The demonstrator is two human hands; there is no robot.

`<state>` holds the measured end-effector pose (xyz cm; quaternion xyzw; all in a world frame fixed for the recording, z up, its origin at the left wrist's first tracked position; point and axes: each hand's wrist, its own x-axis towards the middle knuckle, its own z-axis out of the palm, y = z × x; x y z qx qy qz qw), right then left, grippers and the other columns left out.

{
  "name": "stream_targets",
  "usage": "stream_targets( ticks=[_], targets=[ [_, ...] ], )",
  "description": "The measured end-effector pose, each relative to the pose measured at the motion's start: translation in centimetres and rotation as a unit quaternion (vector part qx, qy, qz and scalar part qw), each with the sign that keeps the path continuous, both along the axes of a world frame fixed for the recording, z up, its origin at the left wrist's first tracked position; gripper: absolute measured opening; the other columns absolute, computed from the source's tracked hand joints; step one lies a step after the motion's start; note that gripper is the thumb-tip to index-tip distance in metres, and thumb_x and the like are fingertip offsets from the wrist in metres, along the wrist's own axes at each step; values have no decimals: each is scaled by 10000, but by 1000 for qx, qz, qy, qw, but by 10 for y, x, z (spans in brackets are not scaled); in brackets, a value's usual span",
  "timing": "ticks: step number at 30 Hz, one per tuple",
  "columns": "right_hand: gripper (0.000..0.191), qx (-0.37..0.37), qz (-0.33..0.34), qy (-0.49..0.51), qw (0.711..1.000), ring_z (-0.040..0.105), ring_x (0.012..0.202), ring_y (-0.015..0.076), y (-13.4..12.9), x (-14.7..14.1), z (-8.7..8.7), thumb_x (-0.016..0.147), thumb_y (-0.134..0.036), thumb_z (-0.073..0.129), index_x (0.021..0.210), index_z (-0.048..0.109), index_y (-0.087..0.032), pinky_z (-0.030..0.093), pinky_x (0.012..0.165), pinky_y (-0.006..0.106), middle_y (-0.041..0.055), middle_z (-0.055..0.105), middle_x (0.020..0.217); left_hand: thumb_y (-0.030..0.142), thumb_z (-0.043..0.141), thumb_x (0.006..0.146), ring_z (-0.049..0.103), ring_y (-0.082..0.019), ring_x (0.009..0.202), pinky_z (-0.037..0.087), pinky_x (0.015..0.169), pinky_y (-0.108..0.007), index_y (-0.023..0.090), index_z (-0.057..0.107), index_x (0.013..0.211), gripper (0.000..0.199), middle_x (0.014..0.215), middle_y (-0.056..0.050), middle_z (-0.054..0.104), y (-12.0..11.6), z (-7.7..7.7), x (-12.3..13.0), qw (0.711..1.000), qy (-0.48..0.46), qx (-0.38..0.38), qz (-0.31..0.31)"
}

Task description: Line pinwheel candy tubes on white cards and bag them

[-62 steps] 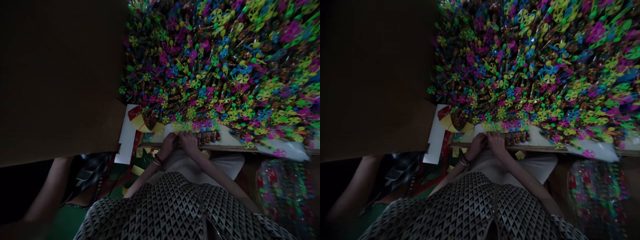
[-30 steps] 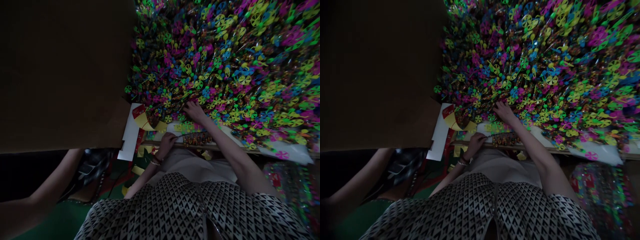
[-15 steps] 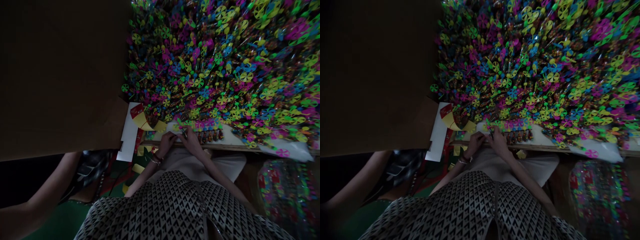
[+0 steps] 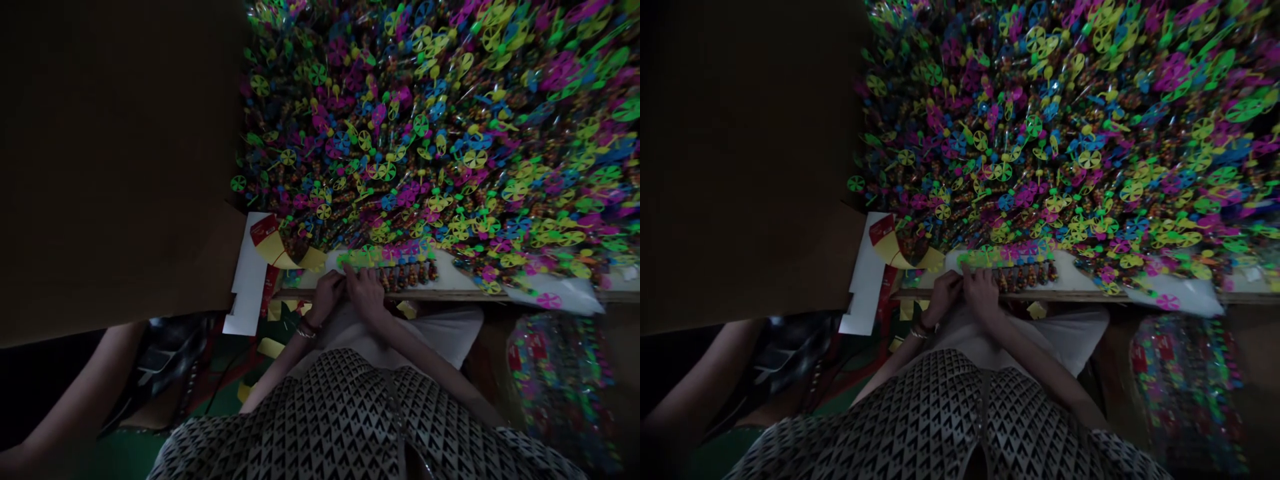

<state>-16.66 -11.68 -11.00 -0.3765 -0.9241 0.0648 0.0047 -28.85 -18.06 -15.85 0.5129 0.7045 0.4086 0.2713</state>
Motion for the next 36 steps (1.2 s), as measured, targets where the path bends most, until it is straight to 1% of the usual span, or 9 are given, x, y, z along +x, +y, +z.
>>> stream_targets(
  ticks=[10, 15, 19, 22, 25, 28, 31, 34, 36],
  targets=[
    [497, -16, 8, 5, 1000, 467, 968, 279, -5, 0, -5, 938, -214, 339, 1429, 411, -219, 355, 810, 408, 156, 580, 1049, 174, 506, 892, 556, -147, 727, 458, 698, -259, 166, 647, 793, 173, 758, -24, 593, 0, 1, 0, 1000, 6, -13, -1],
    [473, 4, 9, 27, 1000, 489, 978, 285, -6, -4, -2, 917, -157, 340, 1368, 478, -152, 351, 866, 444, 174, 616, 1045, 180, 503, 892, 566, -150, 763, 471, 718, -261, 180, 653, 808, 172, 811, -33, 608, -1, 4, 1, 1000, 13, -3, 0],
    [458, 2, 15, 40, 999, 502, 1016, 289, -8, -4, -4, 909, -137, 357, 1347, 488, -109, 348, 894, 454, 190, 616, 1131, 163, 503, 882, 580, -154, 758, 479, 717, -261, 181, 675, 829, 180, 798, -40, 626, -1, 4, 0, 1000, 12, 0, -2],
    [458, 6, -1, 54, 999, 508, 1046, 273, -9, 0, -13, 938, -193, 361, 1384, 455, -151, 335, 932, 445, 163, 620, 1139, 163, 501, 878, 589, -154, 752, 482, 720, -263, 182, 690, 855, 191, 796, -41, 635, 0, 0, -2, 1000, 18, 4, -6],
    [436, 14, -15, 73, 997, 467, 1169, 273, -9, 3, -19, 949, -240, 376, 1372, 475, -203, 298, 991, 452, 143, 609, 1193, 173, 512, 871, 596, -154, 747, 484, 716, -264, 175, 695, 847, 184, 792, -42, 642, 1, -2, -4, 1000, 23, 5, -7],
    [443, 8, -22, 95, 995, 347, 1327, 289, -8, 3, -18, 939, -261, 408, 1372, 479, -203, 227, 1061, 492, 141, 545, 1324, 178, 519, 862, 603, -153, 750, 489, 719, -269, 177, 692, 844, 174, 805, -42, 654, 2, -3, -4, 1000, 21, 6, -6],
    [472, -3, -30, 105, 994, 268, 1393, 296, -8, 3, -12, 926, -263, 431, 1393, 456, -196, 175, 1094, 533, 148, 460, 1423, 187, 528, 856, 600, -153, 737, 491, 710, -269, 180, 682, 823, 158, 790, -38, 651, 2, -3, -3, 1000, 23, 3, 2],
    [476, -2, -15, 100, 995, 286, 1382, 298, -9, 9, -7, 925, -241, 430, 1398, 443, -186, 165, 1095, 554, 153, 440, 1440, 223, 529, 869, 595, -152, 718, 486, 687, -262, 181, 674, 808, 162, 767, -34, 641, 2, -3, -2, 1000, 27, 2, 4],
    [448, 11, -5, 93, 996, 347, 1335, 277, -10, 14, -6, 940, -226, 405, 1385, 453, -210, 180, 1095, 527, 128, 498, 1391, 243, 530, 877, 595, -151, 714, 484, 681, -258, 184, 672, 818, 165, 772, -35, 645, 2, -4, -2, 1000, 28, 4, 0]
  ],
)
